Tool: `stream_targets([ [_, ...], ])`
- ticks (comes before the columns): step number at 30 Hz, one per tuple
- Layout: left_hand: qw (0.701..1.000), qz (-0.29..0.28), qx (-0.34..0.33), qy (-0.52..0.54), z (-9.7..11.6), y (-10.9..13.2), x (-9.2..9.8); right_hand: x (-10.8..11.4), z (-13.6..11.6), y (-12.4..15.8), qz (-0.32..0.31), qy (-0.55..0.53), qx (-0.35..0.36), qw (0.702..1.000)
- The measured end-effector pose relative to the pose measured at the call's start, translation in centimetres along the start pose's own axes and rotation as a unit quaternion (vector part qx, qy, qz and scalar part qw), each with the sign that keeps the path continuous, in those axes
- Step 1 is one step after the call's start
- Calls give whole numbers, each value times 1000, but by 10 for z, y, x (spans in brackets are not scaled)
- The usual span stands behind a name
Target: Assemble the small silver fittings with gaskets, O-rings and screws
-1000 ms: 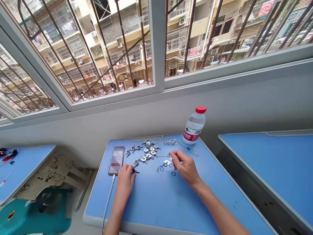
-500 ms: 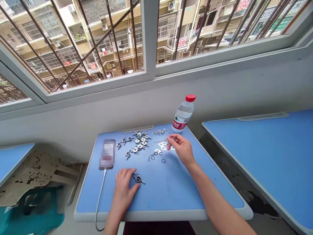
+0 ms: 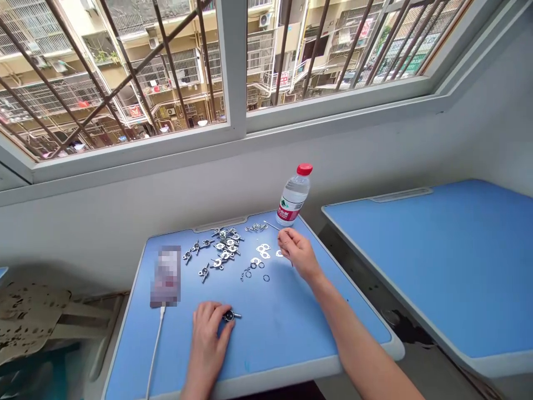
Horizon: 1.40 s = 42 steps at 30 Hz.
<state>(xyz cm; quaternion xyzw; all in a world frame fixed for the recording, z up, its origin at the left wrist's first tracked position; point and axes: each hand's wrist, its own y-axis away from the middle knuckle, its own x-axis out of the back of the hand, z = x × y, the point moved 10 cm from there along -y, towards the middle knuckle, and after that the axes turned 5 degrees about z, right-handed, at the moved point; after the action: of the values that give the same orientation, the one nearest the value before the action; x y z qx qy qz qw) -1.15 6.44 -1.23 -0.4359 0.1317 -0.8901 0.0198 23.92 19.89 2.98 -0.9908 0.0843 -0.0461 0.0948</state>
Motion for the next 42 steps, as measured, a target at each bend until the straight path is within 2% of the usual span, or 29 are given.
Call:
stream_targets([
  [4, 1000, 5, -3, 11, -2, 1, -1, -5, 0, 4, -37, 102, 14, 994],
  [11, 1000, -13, -9, 22, -8, 0, -2, -22, 9, 12, -121, 245, 30, 961],
  [22, 997, 39, -40, 52, 0, 5, -3, -11, 28, 3, -93, 379, 29, 920],
  [33, 994, 81, -71, 32, -1, 4, 0, -8, 23, -5, -60, 439, 31, 896],
  [38, 994, 70, -74, 31, -2, 4, -3, -14, 15, -29, -61, 484, 34, 873],
  [42, 997, 16, -61, 38, 0, 3, -3, -25, 19, -59, -102, 532, 25, 840],
])
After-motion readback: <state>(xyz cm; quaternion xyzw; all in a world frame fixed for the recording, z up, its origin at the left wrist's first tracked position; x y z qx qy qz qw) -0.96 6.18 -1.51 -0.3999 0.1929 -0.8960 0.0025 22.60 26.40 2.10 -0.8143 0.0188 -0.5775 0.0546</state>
